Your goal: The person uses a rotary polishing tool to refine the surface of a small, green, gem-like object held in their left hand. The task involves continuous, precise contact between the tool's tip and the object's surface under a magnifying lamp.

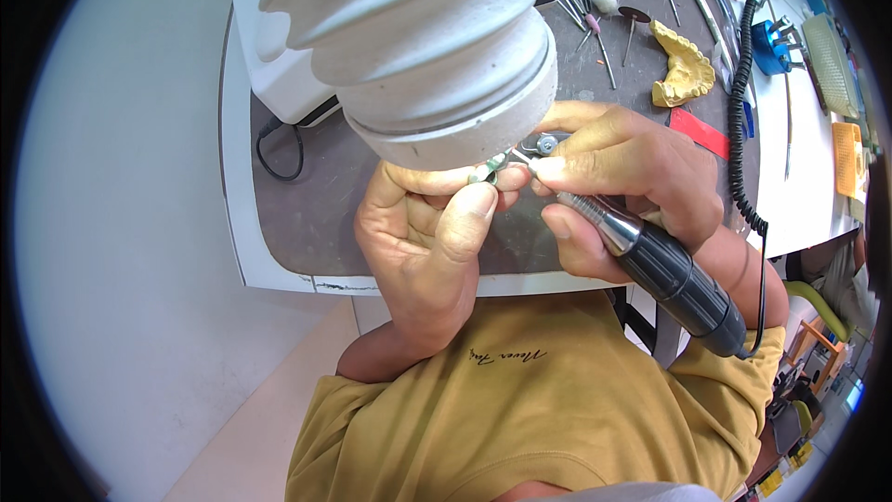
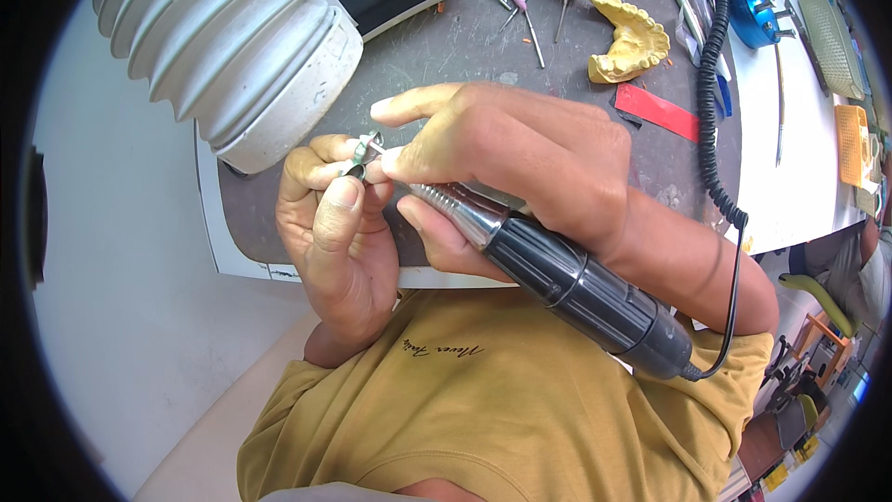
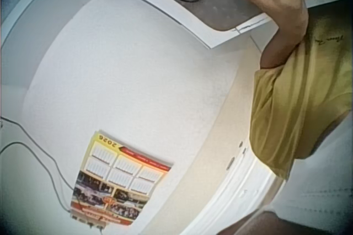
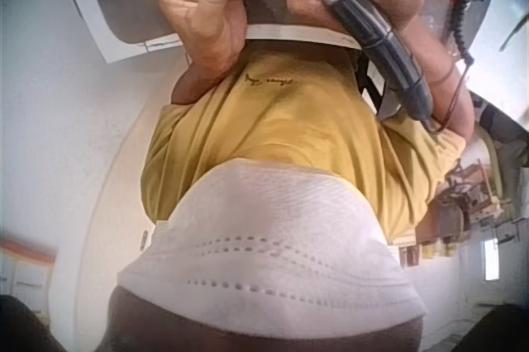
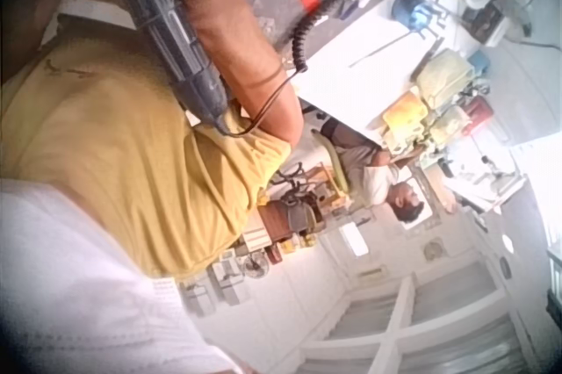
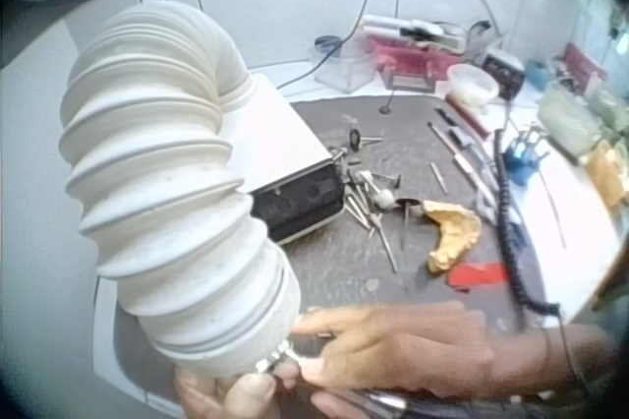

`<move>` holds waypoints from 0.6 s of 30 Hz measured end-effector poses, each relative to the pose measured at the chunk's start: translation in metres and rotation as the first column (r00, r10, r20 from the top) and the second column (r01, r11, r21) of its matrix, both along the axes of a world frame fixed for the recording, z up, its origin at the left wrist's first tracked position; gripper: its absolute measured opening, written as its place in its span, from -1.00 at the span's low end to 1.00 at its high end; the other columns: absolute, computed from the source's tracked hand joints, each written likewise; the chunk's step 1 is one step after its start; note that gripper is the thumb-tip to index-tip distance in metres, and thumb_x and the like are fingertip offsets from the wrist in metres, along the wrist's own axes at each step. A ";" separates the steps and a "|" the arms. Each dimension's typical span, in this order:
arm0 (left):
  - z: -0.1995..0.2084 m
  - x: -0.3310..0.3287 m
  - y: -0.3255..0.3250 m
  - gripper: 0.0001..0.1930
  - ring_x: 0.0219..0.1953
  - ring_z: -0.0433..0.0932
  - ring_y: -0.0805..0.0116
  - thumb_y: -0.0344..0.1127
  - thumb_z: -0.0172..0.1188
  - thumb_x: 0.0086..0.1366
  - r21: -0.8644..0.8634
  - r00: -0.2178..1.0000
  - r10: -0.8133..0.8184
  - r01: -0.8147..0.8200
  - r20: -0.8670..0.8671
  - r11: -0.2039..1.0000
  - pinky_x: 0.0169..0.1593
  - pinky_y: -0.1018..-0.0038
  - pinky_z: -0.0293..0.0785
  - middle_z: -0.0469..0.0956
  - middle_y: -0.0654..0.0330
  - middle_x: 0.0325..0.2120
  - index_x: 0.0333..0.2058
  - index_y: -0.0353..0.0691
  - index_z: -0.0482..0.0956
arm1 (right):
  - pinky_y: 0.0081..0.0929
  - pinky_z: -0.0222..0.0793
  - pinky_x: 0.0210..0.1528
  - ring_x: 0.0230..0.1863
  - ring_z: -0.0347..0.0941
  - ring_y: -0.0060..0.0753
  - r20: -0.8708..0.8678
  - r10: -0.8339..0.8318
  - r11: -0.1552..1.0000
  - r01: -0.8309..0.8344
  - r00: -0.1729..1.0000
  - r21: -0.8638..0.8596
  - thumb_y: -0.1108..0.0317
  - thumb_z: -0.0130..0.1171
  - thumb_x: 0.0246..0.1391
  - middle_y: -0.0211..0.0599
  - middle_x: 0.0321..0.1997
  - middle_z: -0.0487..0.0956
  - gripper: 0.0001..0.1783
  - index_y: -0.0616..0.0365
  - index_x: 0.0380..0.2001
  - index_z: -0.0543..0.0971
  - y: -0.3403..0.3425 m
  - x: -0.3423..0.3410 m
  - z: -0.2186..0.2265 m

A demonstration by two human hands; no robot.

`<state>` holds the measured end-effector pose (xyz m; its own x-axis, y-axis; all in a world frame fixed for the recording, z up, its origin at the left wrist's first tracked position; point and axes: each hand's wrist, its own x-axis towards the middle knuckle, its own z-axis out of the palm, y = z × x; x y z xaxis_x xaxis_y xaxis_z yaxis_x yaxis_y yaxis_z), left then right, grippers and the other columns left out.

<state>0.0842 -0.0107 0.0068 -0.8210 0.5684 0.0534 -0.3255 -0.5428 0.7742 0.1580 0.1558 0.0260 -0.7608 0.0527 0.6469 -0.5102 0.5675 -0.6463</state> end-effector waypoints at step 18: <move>0.003 0.000 0.001 -0.89 -0.17 0.65 0.30 -0.58 0.12 0.30 -0.009 1.000 -0.004 0.004 0.026 1.000 -0.04 0.41 0.59 0.63 -0.07 -0.22 -0.20 -0.38 0.44 | -0.04 0.60 -0.04 -0.34 0.63 -0.22 0.012 0.012 1.000 -0.012 1.000 0.026 0.51 0.33 0.03 -0.15 -0.38 0.60 -0.74 0.29 -0.19 0.55 -0.001 -0.001 0.005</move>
<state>0.0844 -0.0096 0.0099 -0.8198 0.5720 0.0264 -0.3479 -0.5343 0.7704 0.1573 0.1548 0.0306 -0.7688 0.0267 0.6389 -0.5096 0.5780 -0.6373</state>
